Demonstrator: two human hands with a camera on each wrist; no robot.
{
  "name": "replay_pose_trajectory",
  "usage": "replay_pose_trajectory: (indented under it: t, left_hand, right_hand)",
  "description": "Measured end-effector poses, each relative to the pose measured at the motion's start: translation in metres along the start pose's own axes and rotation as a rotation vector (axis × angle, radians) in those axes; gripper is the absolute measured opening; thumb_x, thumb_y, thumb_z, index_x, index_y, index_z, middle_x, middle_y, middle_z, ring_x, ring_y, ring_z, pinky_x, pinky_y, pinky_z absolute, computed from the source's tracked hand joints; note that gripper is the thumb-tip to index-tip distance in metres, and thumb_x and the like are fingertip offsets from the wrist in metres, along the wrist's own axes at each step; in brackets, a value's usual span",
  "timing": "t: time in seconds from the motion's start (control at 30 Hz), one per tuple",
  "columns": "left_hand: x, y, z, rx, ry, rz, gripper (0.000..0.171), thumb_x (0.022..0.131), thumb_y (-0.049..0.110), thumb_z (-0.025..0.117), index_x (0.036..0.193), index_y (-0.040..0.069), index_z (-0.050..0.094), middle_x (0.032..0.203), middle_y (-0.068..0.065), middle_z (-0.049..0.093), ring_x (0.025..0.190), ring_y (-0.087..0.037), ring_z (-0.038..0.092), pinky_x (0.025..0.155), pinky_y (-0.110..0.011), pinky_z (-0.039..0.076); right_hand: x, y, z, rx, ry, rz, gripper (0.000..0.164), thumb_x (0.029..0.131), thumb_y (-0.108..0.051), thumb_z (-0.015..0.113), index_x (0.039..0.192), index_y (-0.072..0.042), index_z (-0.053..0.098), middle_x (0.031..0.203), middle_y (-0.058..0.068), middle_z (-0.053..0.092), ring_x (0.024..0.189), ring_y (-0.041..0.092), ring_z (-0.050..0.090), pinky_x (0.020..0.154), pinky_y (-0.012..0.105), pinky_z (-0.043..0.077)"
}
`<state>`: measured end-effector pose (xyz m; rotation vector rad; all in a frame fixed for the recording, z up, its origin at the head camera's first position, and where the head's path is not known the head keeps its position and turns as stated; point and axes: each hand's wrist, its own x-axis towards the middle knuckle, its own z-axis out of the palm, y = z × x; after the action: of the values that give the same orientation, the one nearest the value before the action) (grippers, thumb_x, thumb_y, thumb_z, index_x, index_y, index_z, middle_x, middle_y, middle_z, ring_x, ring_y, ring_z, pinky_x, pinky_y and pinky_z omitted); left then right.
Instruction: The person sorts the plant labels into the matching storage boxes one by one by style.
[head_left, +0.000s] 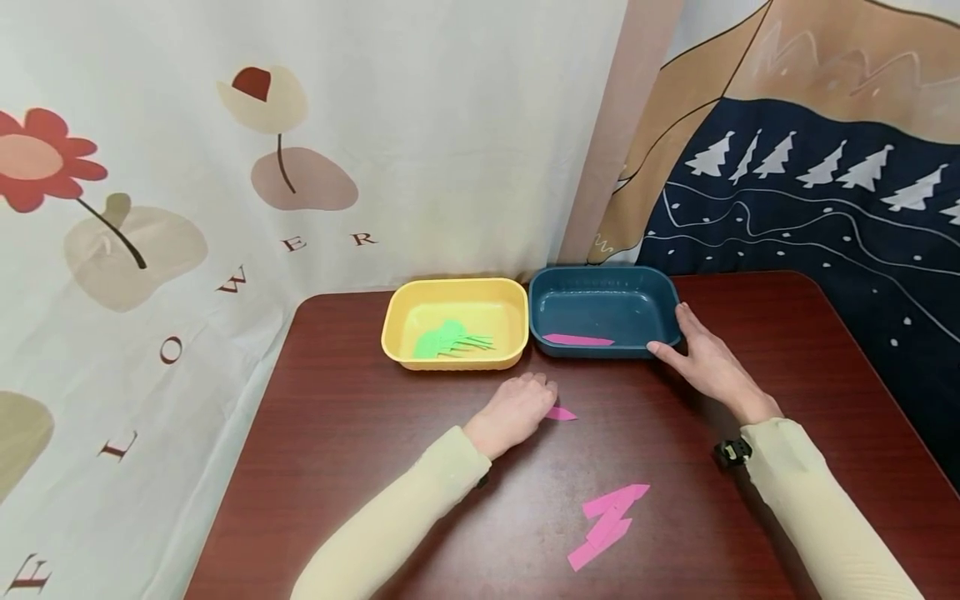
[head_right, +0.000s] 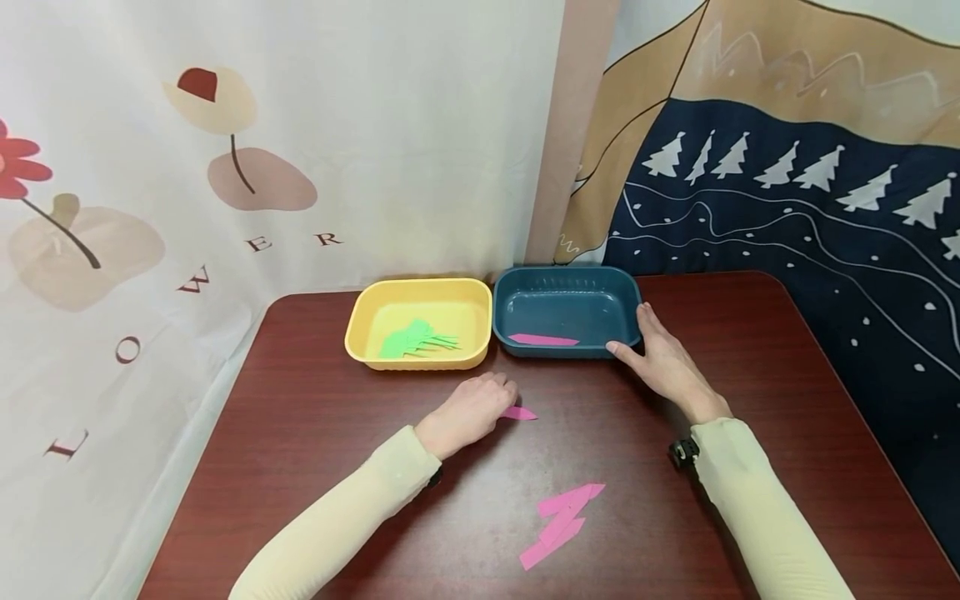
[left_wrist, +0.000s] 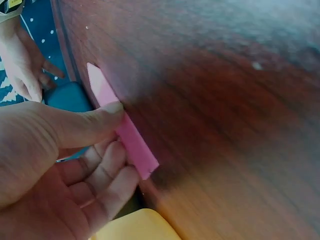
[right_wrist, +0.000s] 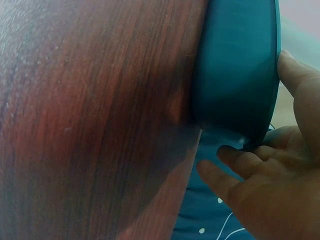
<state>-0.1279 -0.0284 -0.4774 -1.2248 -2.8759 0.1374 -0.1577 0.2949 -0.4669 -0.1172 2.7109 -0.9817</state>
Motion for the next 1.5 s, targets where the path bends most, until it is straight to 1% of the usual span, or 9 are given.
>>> replay_pose_trajectory:
  t: [0.13,0.27,0.47,0.67,0.9,1.1,1.23,1.37,1.5]
  left_hand:
    - [-0.004,-0.002,0.004,0.004,0.039,0.022,0.012,0.089,0.006,0.076,0.098,0.012,0.07,0.09,-0.004,0.067,0.083,-0.02,0.063,0.073,-0.031,0.054]
    - [-0.009,-0.002,0.006,0.011,0.093,0.044,0.011,0.089,0.003,0.074,0.093,0.012,0.069,0.087,-0.002,0.065,0.082,-0.02,0.062,0.073,-0.03,0.054]
    - [-0.015,-0.002,0.007,-0.035,0.148,0.055,0.013,0.09,0.001,0.073,0.092,0.013,0.07,0.087,0.0,0.064,0.083,-0.02,0.062,0.073,-0.029,0.054]
    - [-0.021,-0.002,0.011,-0.073,0.18,0.073,0.013,0.092,0.002,0.072,0.092,0.015,0.07,0.09,0.001,0.063,0.085,-0.019,0.06,0.075,-0.028,0.052]
    - [-0.026,-0.001,0.008,-0.143,0.215,0.082,0.008,0.094,0.011,0.075,0.09,0.017,0.071,0.087,0.004,0.066,0.084,-0.016,0.062,0.078,-0.029,0.052]
    - [-0.022,-0.003,-0.003,-0.152,0.279,0.048,0.008,0.093,0.014,0.078,0.09,0.016,0.071,0.088,0.003,0.066,0.086,-0.017,0.062,0.074,-0.03,0.048]
    - [-0.018,-0.003,-0.01,-0.182,0.305,0.018,0.004,0.094,0.015,0.077,0.093,0.017,0.073,0.09,0.004,0.067,0.087,-0.016,0.062,0.079,-0.032,0.048]
    - [-0.011,-0.006,-0.02,-0.247,0.363,-0.002,0.005,0.097,0.013,0.074,0.096,0.018,0.074,0.093,0.004,0.068,0.089,-0.016,0.063,0.084,-0.033,0.049]
    - [0.002,-0.012,-0.029,-0.329,0.431,-0.037,0.005,0.099,0.013,0.071,0.098,0.016,0.074,0.096,0.003,0.069,0.092,-0.015,0.065,0.086,-0.035,0.049]
  right_hand:
    - [0.001,0.0,0.0,-0.002,0.0,-0.002,0.107,0.101,-0.063,0.053,0.163,-0.001,-0.008,0.171,0.021,-0.009,0.155,0.048,0.001,0.117,0.068,0.015]
    - [0.001,0.0,0.0,-0.003,0.0,-0.003,0.108,0.1,-0.064,0.053,0.163,-0.001,-0.008,0.171,0.021,-0.009,0.155,0.048,0.001,0.118,0.068,0.015]
    - [0.0,0.0,0.0,-0.004,-0.004,0.001,0.107,0.101,-0.064,0.053,0.163,-0.002,-0.009,0.171,0.021,-0.01,0.155,0.048,0.0,0.117,0.068,0.014]
    - [0.001,0.002,0.0,-0.005,-0.003,-0.001,0.107,0.101,-0.063,0.053,0.163,-0.002,-0.009,0.171,0.022,-0.009,0.155,0.048,0.0,0.117,0.069,0.014]
    - [0.001,0.001,0.001,0.002,0.002,-0.002,0.106,0.102,-0.06,0.055,0.163,-0.001,-0.008,0.171,0.022,-0.008,0.155,0.049,0.001,0.117,0.069,0.014]
    - [0.001,0.0,0.001,0.001,0.004,-0.009,0.106,0.102,-0.06,0.055,0.163,-0.001,-0.008,0.171,0.022,-0.008,0.155,0.048,0.001,0.118,0.068,0.014]
    - [0.0,0.001,0.001,0.003,0.006,-0.018,0.107,0.101,-0.062,0.054,0.163,0.0,-0.007,0.171,0.021,-0.008,0.156,0.047,0.001,0.118,0.067,0.014]
    - [-0.001,0.001,0.001,0.007,0.008,-0.016,0.107,0.101,-0.062,0.054,0.163,-0.001,-0.007,0.171,0.02,-0.008,0.156,0.046,0.001,0.118,0.067,0.014]
    - [0.0,0.0,0.001,0.007,0.008,-0.014,0.106,0.101,-0.062,0.053,0.163,-0.001,-0.007,0.171,0.021,-0.008,0.156,0.047,0.001,0.118,0.067,0.014]
